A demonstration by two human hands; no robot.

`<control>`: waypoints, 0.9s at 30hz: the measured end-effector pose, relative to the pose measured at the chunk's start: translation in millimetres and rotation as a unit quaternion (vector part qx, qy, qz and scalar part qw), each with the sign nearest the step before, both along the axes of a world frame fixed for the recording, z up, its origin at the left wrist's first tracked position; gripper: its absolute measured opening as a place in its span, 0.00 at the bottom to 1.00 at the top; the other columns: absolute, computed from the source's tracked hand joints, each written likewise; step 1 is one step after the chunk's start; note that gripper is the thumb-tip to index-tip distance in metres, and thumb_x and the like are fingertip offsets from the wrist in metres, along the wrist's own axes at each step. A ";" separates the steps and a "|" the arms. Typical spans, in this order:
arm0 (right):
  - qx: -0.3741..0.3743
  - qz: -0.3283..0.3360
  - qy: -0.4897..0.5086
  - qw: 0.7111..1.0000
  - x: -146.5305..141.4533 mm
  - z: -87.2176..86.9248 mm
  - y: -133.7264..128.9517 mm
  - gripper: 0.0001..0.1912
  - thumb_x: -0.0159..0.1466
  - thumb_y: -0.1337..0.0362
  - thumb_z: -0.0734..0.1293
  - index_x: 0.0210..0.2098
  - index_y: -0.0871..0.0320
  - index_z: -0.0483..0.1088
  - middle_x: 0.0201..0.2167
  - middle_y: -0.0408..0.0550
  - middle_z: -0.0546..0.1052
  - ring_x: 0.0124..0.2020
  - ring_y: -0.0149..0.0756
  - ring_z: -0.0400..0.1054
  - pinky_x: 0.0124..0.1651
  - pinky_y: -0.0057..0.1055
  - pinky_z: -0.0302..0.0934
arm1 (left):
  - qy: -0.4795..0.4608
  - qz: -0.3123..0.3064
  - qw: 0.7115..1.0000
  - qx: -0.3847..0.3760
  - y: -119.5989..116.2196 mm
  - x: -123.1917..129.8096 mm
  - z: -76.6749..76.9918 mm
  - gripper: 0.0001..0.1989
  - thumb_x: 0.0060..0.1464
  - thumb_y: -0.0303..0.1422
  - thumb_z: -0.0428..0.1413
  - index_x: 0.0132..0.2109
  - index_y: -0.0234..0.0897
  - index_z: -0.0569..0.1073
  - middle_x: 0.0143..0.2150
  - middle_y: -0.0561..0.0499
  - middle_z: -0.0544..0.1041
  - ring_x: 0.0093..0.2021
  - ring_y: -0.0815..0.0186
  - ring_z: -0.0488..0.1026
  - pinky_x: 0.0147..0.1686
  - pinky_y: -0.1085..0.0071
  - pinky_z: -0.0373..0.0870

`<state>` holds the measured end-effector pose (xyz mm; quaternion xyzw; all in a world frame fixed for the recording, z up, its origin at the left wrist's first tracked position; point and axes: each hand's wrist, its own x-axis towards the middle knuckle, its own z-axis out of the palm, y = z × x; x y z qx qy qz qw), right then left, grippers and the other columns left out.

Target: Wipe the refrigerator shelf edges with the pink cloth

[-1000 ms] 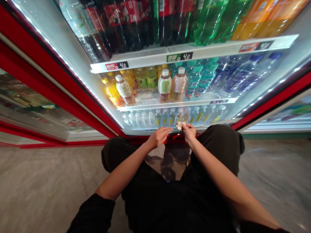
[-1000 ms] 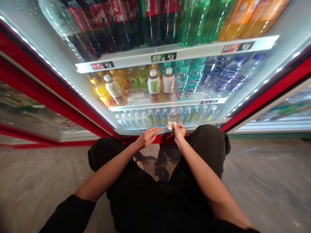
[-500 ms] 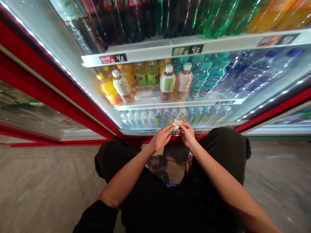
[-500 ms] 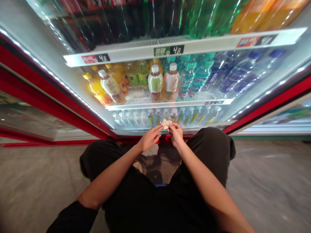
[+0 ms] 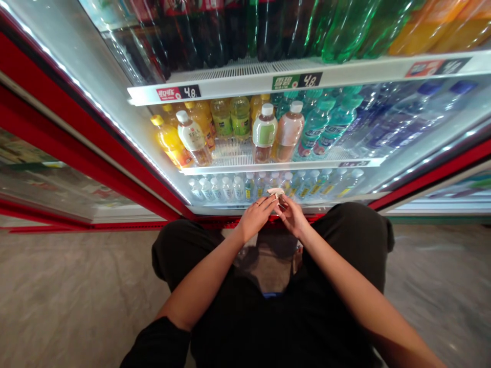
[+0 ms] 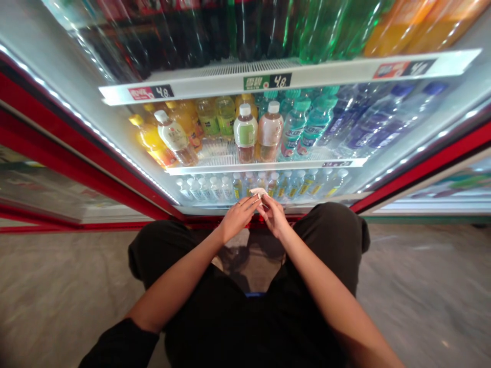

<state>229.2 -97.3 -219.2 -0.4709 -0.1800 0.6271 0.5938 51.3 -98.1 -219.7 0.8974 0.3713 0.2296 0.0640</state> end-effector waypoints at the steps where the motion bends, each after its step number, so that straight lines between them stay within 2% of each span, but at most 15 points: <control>1: 0.003 -0.004 -0.002 1.000 0.7 0.4 -0.2 0.19 0.52 0.55 0.85 0.38 0.53 0.79 0.40 0.47 0.86 0.44 0.39 0.82 0.49 0.33 0.81 | 0.010 -0.003 1.000 0.004 -1.2 0.7 0.2 0.33 0.66 0.21 0.53 0.75 0.42 0.63 0.76 0.43 0.69 0.75 0.56 0.67 0.69 0.57 0.73; 6: -0.007 -0.073 -0.020 0.997 12.5 -5.1 7.2 0.21 0.48 0.58 0.87 0.35 0.54 0.78 0.35 0.45 0.85 0.39 0.38 0.82 0.39 0.31 0.80 | 0.029 -0.050 0.998 0.017 -7.1 1.5 7.3 0.33 0.67 0.20 0.52 0.75 0.44 0.63 0.77 0.46 0.69 0.75 0.59 0.67 0.70 0.60 0.71; 10: -0.021 -0.148 -0.041 0.988 24.7 -15.9 16.3 0.23 0.46 0.59 0.87 0.33 0.54 0.75 0.31 0.42 0.83 0.32 0.35 0.79 0.32 0.28 0.77 | 0.013 -0.047 0.999 0.023 -8.7 -5.8 15.1 0.29 0.67 0.22 0.52 0.72 0.41 0.69 0.73 0.43 0.73 0.74 0.58 0.69 0.70 0.59 0.72; 16: -0.030 -0.229 -0.064 0.971 28.0 -28.5 26.2 0.25 0.46 0.58 0.86 0.34 0.53 0.71 0.29 0.39 0.81 0.31 0.34 0.79 0.34 0.29 0.77 | -0.032 -0.011 0.999 0.022 -9.3 -23.1 17.8 0.25 0.68 0.23 0.50 0.67 0.41 0.74 0.69 0.43 0.77 0.71 0.57 0.73 0.68 0.58 0.75; 19: -0.028 -0.226 -0.069 0.971 21.3 -31.3 28.3 0.26 0.45 0.58 0.86 0.35 0.53 0.71 0.30 0.38 0.81 0.31 0.33 0.78 0.33 0.27 0.76 | -0.050 -0.013 0.998 0.021 -9.7 -29.1 14.7 0.25 0.67 0.23 0.50 0.67 0.40 0.75 0.68 0.42 0.78 0.70 0.57 0.73 0.68 0.57 0.75; 24: -0.030 -0.166 -0.076 0.983 1.6 -38.7 27.3 0.25 0.43 0.60 0.87 0.33 0.53 0.71 0.30 0.44 0.83 0.29 0.37 0.79 0.27 0.28 0.74 | -0.065 -0.015 0.998 0.002 -10.4 -35.3 8.2 0.24 0.67 0.22 0.50 0.65 0.40 0.76 0.67 0.41 0.79 0.69 0.55 0.74 0.68 0.54 0.76; 27: -0.034 -0.188 -0.086 0.978 -1.0 -40.8 27.6 0.25 0.44 0.58 0.86 0.32 0.53 0.70 0.27 0.42 0.81 0.28 0.36 0.78 0.27 0.29 0.73 | -0.069 -0.018 0.997 -0.003 -11.0 -39.8 7.0 0.22 0.68 0.23 0.49 0.64 0.37 0.77 0.65 0.40 0.79 0.68 0.54 0.75 0.68 0.52 0.75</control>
